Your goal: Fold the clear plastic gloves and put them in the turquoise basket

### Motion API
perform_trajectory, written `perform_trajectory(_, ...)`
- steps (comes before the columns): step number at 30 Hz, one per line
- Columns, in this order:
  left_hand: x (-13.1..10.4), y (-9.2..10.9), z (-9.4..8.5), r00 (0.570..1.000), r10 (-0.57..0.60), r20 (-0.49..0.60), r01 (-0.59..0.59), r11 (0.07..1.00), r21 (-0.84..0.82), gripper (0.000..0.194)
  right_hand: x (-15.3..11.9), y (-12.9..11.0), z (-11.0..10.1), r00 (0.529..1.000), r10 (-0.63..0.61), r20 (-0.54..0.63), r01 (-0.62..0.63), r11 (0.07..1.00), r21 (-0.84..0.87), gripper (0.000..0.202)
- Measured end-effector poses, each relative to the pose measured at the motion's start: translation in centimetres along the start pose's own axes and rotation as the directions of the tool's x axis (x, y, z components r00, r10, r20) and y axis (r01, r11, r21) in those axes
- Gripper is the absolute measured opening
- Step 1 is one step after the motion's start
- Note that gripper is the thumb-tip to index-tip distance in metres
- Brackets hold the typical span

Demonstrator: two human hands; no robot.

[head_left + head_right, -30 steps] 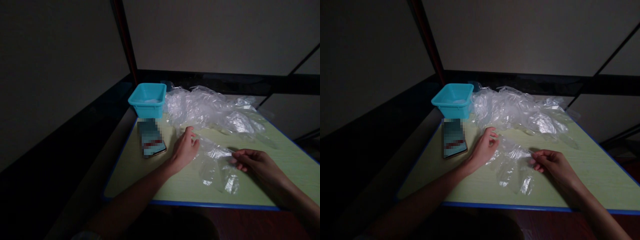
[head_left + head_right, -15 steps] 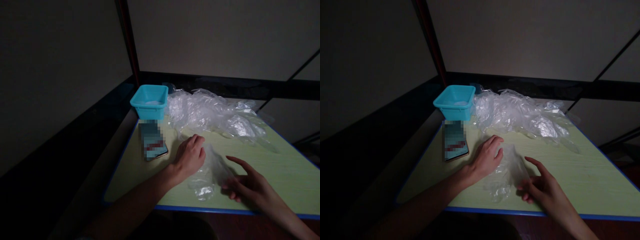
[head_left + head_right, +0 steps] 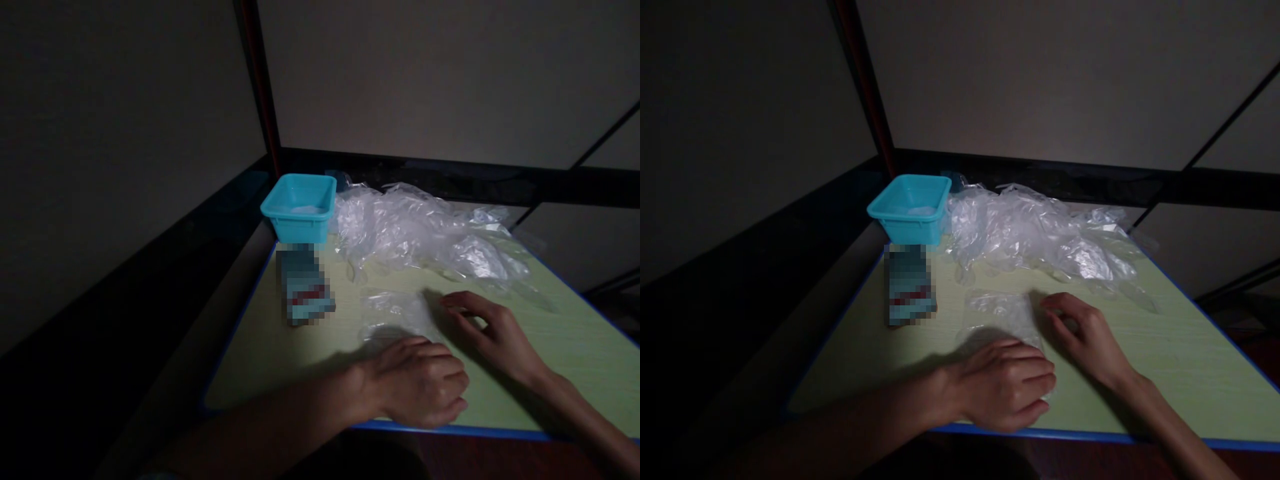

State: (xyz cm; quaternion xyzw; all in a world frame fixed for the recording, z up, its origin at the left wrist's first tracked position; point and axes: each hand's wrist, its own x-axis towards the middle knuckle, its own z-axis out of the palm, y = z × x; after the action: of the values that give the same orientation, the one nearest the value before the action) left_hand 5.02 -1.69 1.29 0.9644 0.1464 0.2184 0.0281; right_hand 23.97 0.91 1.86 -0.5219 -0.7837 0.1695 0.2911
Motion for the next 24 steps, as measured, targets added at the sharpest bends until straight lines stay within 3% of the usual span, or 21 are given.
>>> perform_trajectory(3,-0.1,0.1,0.3,0.997,0.065,0.036,-0.065,0.998,0.0,0.021,0.5,0.4,0.9,0.981,-0.193,-0.001,0.192,0.979,-0.071,0.023)
perform_trajectory(7,-0.1,0.0,0.1,0.993,0.093,0.075,-0.092,0.996,-0.018,0.023,0.6,1.0,1.3,0.956,-0.288,0.047,0.291,0.953,-0.087,0.025)
perform_trajectory(15,-0.4,0.1,0.5,0.991,0.101,0.087,-0.099,0.995,-0.029,0.026,0.7,1.0,1.2,0.957,-0.277,0.084,0.283,0.956,-0.077,0.028)
perform_trajectory(19,-0.3,0.0,-1.1,0.991,0.115,0.073,-0.119,0.992,0.049,0.019,0.6,1.2,1.1,0.964,-0.259,0.055,0.263,0.961,-0.089,0.027)
perform_trajectory(22,-1.5,-0.2,-3.5,0.997,-0.077,-0.024,0.078,0.996,0.049,0.017,0.5,1.2,1.0,0.967,-0.251,0.036,0.253,0.962,-0.102,0.027)
perform_trajectory(24,-3.2,-0.3,-4.7,0.933,-0.33,-0.143,0.324,0.944,-0.062,0.025,0.5,1.1,0.9,0.968,-0.244,0.053,0.249,0.962,-0.11,0.028)
